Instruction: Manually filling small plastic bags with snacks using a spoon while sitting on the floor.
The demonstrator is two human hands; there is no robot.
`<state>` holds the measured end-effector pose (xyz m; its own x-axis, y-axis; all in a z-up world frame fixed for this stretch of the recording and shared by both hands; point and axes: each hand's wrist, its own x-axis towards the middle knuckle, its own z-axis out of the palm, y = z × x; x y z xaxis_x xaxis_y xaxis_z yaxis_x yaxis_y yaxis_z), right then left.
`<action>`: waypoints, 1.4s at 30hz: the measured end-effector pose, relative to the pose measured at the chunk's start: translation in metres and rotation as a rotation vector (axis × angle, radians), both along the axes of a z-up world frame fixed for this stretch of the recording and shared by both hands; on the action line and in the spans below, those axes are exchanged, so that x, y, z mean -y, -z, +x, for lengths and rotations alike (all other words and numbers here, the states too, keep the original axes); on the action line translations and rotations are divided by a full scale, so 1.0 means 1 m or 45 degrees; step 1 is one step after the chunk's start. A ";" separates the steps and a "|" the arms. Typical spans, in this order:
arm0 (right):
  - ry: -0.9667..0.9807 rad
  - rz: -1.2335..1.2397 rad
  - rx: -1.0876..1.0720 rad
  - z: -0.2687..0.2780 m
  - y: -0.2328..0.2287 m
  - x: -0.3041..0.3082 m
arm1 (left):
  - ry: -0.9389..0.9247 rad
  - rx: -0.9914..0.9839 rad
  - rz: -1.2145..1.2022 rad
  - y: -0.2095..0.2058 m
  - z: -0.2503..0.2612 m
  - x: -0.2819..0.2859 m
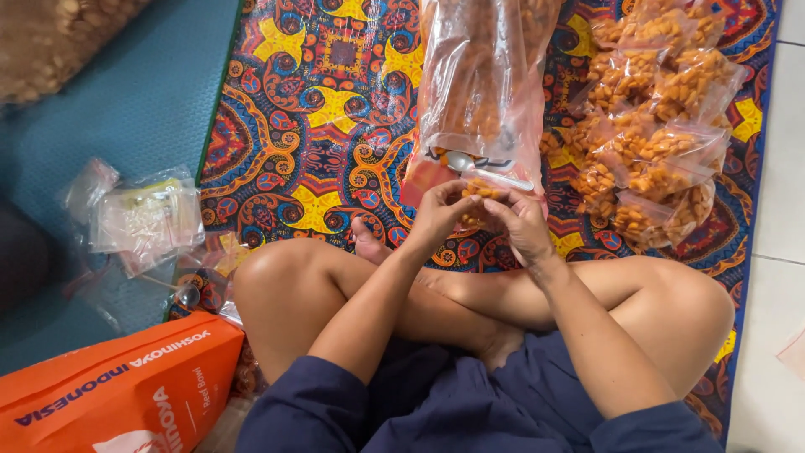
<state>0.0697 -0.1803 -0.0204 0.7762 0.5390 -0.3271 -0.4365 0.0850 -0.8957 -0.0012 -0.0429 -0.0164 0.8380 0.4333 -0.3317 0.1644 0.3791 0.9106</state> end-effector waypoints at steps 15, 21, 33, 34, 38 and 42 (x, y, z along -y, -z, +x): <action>-0.031 -0.046 -0.102 0.011 0.030 0.011 | -0.002 0.024 -0.230 -0.004 -0.006 -0.010; -0.022 -0.085 -0.117 -0.001 -0.017 -0.003 | 0.012 0.013 -0.317 0.012 -0.004 -0.010; 0.025 -0.172 -0.119 0.007 0.008 0.002 | 0.069 0.001 -0.372 0.004 -0.002 -0.014; 0.024 -0.172 -0.120 0.007 0.011 0.004 | 0.068 0.001 -0.372 0.002 -0.003 -0.014; 0.018 -0.175 -0.150 0.012 0.022 0.008 | 0.095 0.021 -0.368 0.000 -0.004 -0.012; -0.003 -0.160 -0.170 0.010 0.020 0.005 | 0.043 0.038 -0.286 0.016 -0.001 -0.011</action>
<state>0.0801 -0.1857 -0.0401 0.7204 0.4890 -0.4918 -0.5521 -0.0249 -0.8334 -0.0022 -0.0322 -0.0323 0.8615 0.3231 -0.3916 0.1546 0.5678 0.8085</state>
